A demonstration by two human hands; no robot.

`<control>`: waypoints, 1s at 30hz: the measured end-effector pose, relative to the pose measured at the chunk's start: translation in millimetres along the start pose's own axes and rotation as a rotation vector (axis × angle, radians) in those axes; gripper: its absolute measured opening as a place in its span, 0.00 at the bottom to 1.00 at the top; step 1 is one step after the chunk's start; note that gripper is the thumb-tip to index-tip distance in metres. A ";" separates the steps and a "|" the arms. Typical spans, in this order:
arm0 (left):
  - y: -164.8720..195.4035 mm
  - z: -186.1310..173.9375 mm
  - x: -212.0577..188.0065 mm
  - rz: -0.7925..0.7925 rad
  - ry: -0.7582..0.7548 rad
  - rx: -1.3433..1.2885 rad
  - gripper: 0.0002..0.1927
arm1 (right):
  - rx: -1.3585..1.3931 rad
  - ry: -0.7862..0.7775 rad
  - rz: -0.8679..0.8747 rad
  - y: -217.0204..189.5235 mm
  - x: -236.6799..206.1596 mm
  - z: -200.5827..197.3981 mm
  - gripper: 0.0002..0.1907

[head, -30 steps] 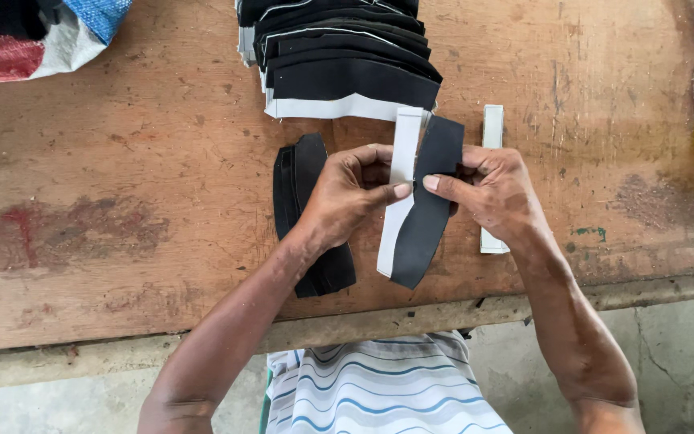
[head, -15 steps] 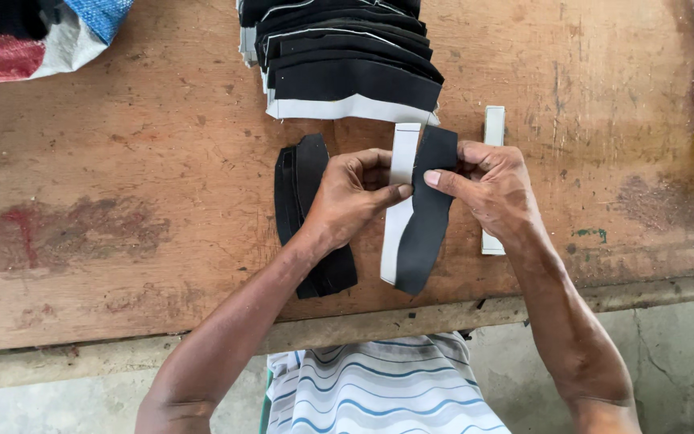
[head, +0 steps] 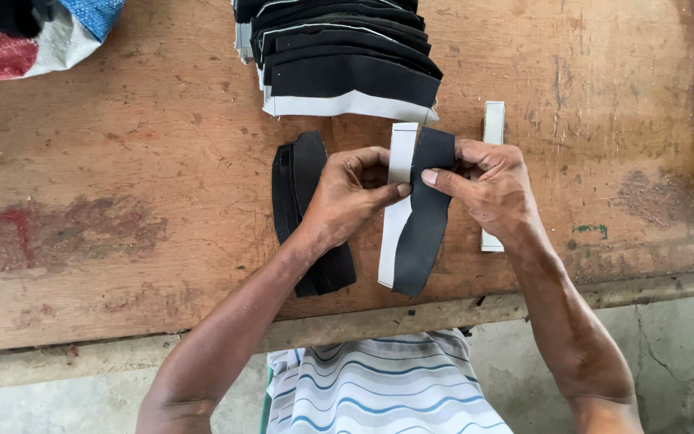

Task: The person repeatedly picks a black rubber piece and a white rubber piece, aligns them edge-to-edge, and places the combined pair into a growing stack. The person handles the pieces by hand and maintains a steady rhythm throughout the clip.

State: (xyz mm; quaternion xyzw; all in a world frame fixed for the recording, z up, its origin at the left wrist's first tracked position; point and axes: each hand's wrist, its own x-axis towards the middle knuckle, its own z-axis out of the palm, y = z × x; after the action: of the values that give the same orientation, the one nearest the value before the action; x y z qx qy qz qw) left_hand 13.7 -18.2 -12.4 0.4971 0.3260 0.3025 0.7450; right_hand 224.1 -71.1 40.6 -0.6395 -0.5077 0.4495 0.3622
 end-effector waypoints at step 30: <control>-0.1 -1.7 -1.5 -0.034 0.010 -0.200 0.13 | 0.071 -0.042 0.032 -6.1 -8.2 -0.1 0.10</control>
State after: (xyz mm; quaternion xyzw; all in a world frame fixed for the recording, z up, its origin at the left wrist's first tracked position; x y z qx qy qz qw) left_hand 11.4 -18.4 -12.7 0.4131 0.3063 0.3234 0.7943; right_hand 221.5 -77.8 48.0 -0.6246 -0.4889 0.4862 0.3667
